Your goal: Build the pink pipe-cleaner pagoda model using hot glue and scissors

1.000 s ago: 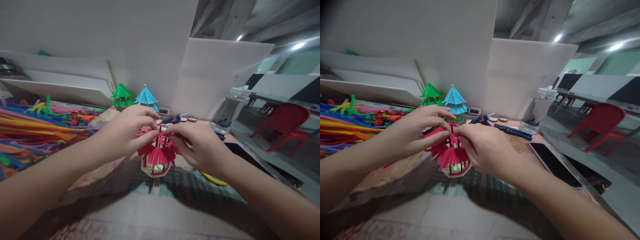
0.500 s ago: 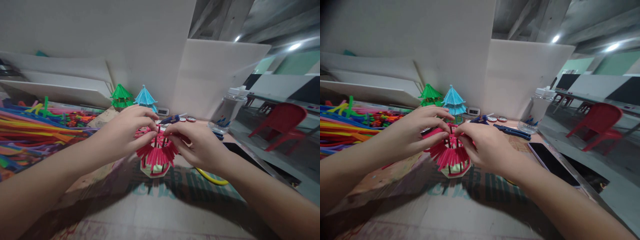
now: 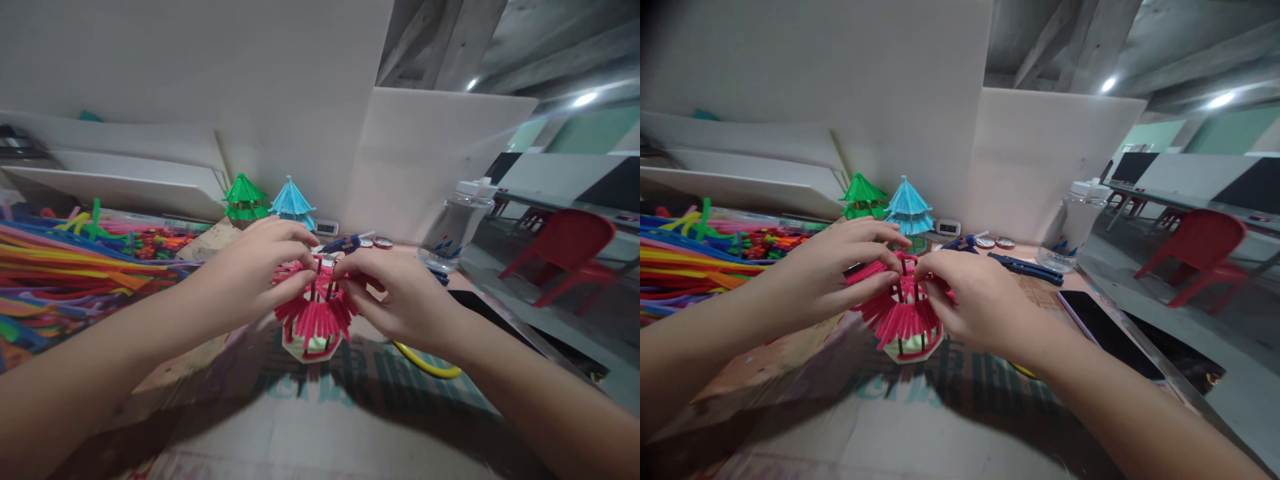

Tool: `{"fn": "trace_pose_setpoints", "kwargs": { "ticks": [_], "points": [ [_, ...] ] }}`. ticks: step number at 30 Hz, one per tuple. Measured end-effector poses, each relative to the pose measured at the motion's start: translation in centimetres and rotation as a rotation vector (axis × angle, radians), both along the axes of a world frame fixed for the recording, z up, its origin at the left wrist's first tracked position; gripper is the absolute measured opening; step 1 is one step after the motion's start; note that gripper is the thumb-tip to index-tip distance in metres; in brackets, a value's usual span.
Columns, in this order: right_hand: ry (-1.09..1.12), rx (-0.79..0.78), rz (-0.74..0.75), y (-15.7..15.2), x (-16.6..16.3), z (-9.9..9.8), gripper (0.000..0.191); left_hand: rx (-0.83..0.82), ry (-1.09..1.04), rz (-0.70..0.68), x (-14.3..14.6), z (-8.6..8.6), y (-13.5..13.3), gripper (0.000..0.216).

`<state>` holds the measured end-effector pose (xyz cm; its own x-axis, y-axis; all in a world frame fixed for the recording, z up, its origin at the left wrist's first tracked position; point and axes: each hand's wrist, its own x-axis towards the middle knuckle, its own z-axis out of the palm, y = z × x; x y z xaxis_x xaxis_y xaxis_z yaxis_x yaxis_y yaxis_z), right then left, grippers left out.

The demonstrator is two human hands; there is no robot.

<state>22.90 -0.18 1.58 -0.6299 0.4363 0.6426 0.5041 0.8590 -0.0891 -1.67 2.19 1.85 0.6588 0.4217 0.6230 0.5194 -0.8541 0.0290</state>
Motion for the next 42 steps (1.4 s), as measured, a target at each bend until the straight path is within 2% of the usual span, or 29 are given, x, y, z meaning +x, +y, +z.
{"fn": "trace_pose_setpoints", "kwargs": {
  "ticks": [10,18,27,35,42],
  "points": [
    [-0.062,0.208,-0.015,0.15,0.11,-0.26,0.019,-0.002,-0.001,-0.005,0.01,0.01,-0.07,0.024],
    [-0.075,0.223,-0.028,-0.05,0.06,-0.26,0.019,-0.020,0.022,-0.004,0.06,0.29,-0.17,0.025],
    [-0.026,0.085,0.004,0.27,0.16,-0.04,0.016,-0.017,-0.008,0.012,0.03,-0.11,0.00,0.025],
    [-0.059,0.126,0.001,0.00,0.11,0.01,0.018,0.001,0.018,-0.001,0.06,0.03,-0.01,0.026],
    [0.032,-0.070,0.005,0.15,0.11,0.05,0.020,-0.016,0.015,0.000,0.08,-0.04,0.07,0.024]
  ]
}}
